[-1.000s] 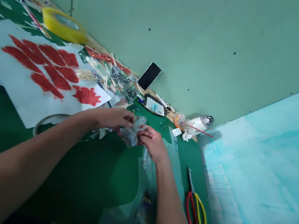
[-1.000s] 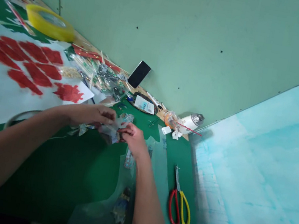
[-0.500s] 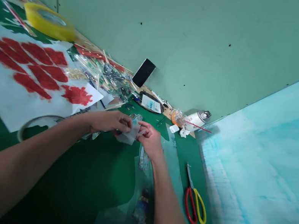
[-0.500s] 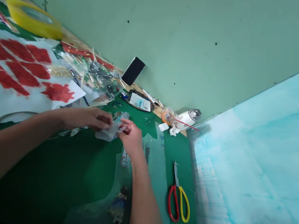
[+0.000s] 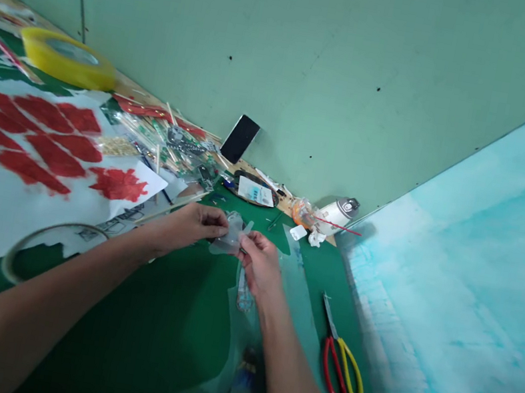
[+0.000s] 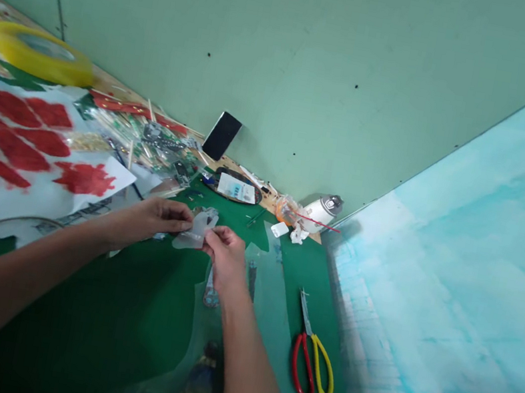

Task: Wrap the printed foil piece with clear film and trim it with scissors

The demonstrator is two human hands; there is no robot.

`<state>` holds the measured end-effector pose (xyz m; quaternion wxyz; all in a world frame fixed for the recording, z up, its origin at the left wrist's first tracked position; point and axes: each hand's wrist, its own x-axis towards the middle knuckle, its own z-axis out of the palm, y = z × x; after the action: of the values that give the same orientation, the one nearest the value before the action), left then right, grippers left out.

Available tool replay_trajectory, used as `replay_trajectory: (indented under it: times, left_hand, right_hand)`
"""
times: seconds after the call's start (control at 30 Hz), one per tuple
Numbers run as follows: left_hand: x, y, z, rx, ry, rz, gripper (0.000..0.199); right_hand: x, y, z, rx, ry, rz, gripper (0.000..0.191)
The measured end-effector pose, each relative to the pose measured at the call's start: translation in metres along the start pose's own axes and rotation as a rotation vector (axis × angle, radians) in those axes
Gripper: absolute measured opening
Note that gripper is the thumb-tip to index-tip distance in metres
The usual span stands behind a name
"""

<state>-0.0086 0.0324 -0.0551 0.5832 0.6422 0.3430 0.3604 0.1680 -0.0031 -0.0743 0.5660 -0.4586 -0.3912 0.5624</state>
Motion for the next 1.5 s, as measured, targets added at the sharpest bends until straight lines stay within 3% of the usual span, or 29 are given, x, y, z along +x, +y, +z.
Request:
replay_trajectory:
  times: [0.13,0.37,0.6,0.83,1.27,1.5]
  left_hand:
    - [-0.002,0.002,0.004,-0.057,0.006,-0.016,0.017]
    - [-0.001,0.005,0.004,-0.250,0.183,-0.171,0.019]
    - [0.005,-0.004,0.008,-0.177,0.170,-0.234,0.016]
    - [0.014,-0.016,-0.004,-0.071,0.287,-0.193,0.018]
    - [0.001,0.004,0.006,-0.208,0.167,-0.209,0.006]
    - [-0.002,0.002,0.009,-0.319,0.094,-0.212,0.009]
  right_hand:
    - [0.003,0.003,-0.004,0.009,0.063,-0.059,0.022]
    - [0.013,-0.009,-0.031,-0.057,0.182,-0.216,0.021]
    - [0.000,-0.021,-0.026,-0.142,0.002,-0.237,0.020]
    - [-0.001,-0.026,-0.032,-0.192,-0.043,-0.261,0.019]
    - [-0.008,-0.024,-0.031,-0.241,-0.217,-0.165,0.018]
    - [-0.007,-0.026,-0.035,-0.215,-0.253,-0.131,0.017]
